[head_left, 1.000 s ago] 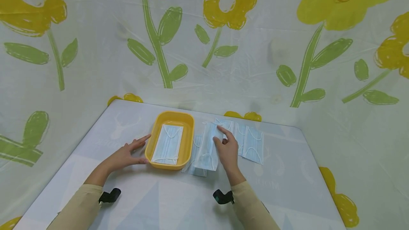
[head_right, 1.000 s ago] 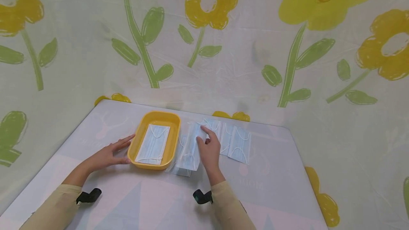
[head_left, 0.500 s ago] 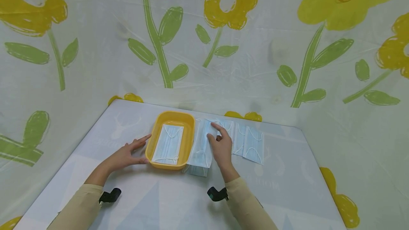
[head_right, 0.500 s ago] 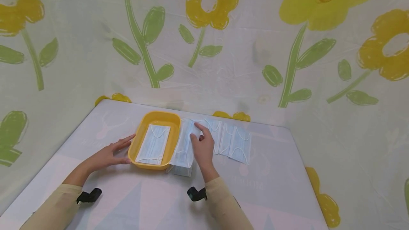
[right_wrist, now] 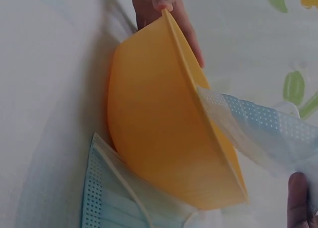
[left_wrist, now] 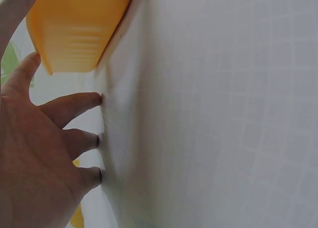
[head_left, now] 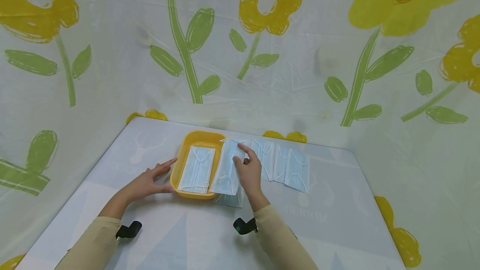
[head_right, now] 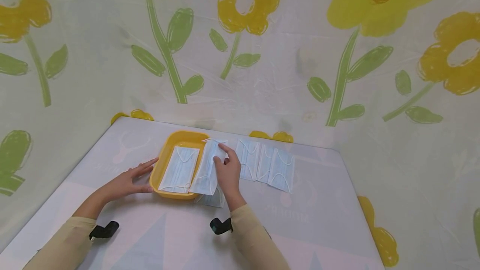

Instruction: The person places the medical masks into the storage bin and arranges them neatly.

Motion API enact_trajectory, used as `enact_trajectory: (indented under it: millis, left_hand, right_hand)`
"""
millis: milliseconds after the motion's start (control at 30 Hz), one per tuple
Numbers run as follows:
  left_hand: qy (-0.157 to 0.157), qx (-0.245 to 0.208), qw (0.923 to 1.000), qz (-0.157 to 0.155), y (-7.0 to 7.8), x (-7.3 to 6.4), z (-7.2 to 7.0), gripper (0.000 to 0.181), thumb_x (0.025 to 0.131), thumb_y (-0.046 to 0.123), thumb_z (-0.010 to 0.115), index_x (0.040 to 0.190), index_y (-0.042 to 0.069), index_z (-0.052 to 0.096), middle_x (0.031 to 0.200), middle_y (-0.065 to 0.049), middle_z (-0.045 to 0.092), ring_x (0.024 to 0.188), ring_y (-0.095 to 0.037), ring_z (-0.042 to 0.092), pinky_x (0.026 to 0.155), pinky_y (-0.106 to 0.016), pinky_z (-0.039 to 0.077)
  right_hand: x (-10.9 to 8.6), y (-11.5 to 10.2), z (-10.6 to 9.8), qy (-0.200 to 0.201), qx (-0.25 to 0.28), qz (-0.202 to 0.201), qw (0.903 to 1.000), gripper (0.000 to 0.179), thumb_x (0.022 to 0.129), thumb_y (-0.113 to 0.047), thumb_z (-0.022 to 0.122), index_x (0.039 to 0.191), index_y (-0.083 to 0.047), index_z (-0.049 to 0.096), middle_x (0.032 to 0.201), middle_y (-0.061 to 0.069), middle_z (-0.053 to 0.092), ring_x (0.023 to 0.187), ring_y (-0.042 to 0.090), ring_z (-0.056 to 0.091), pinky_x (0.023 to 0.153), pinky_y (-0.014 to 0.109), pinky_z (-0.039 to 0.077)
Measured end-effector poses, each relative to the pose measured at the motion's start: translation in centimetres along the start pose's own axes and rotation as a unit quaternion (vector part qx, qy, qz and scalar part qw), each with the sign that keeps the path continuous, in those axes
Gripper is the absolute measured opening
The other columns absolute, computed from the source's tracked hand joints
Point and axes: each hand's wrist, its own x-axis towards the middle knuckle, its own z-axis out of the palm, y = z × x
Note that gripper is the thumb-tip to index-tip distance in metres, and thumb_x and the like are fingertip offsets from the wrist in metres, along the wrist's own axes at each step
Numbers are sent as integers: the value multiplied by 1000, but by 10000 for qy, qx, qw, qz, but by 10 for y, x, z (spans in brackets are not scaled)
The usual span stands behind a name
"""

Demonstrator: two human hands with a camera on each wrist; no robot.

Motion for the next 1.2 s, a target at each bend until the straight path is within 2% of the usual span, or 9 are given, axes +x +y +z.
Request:
enact_trajectory:
  millis: [100, 233, 333, 567, 667, 967, 1200]
  left_hand:
    - [-8, -3, 10000, -14, 0, 0, 0, 101, 80, 47, 84, 162, 27, 29, 157, -25, 38, 148, -59, 7, 116, -74, -4]
    - [-15, 16, 10000, -39, 1, 0, 0, 101, 80, 48, 84, 162, 27, 29, 156, -26, 38, 148, -59, 7, 116, -74, -3]
    - [-23, 27, 10000, -55, 1, 0, 0, 101, 80, 48, 84, 162, 28, 28, 156, -27, 38, 148, -59, 7, 117, -74, -3]
    - [-44, 39, 10000, -15, -1, 0, 0, 101, 80, 47, 84, 162, 28, 28, 155, -27, 39, 148, -59, 7, 116, -74, -3]
    - [-52, 17, 10000, 1, 0, 1, -1, 101, 80, 47, 84, 162, 28, 29, 155, -27, 39, 148, -59, 7, 116, -75, -3]
    - [-50, -9, 10000, 30, -1, 0, -1, 100, 81, 46, 84, 162, 30, 29, 155, -28, 40, 148, -59, 7, 116, -74, -3]
    - [-50, 3, 10000, 49, -2, 1, -1, 100, 80, 47, 84, 162, 29, 29, 155, -26, 40, 148, -59, 8, 116, -75, -2]
  right_hand:
    - [0, 1, 5, -5, 50, 66, 10000, 41, 93, -2, 70, 132, -13, 67, 124, 9, 66, 53, 6, 44, 50, 17, 41]
    - [0, 4, 10, -26, 139, 192, 9997, 42, 93, -1, 70, 133, -13, 67, 129, 10, 66, 58, 8, 50, 53, 17, 45]
    - [1, 4, 13, -60, 227, 236, 9994, 42, 93, -1, 69, 133, -13, 66, 128, 11, 66, 59, 8, 52, 53, 17, 47]
    - [3, 7, 21, -111, 42, 358, 9993, 42, 94, -5, 69, 134, -17, 66, 129, 6, 65, 52, 8, 42, 49, 18, 41]
    - [3, 8, 25, -159, 60, 399, 9991, 42, 94, -6, 69, 135, -18, 66, 130, 5, 65, 53, 9, 44, 50, 18, 42]
    - [4, 5, 36, -193, 67, 192, 9996, 41, 93, -4, 69, 132, -14, 67, 124, 7, 65, 52, 8, 41, 48, 18, 40]
    - [5, 1, 48, -264, -9, 221, 9994, 42, 94, -6, 70, 134, -16, 66, 125, 5, 64, 52, 6, 39, 48, 18, 40]
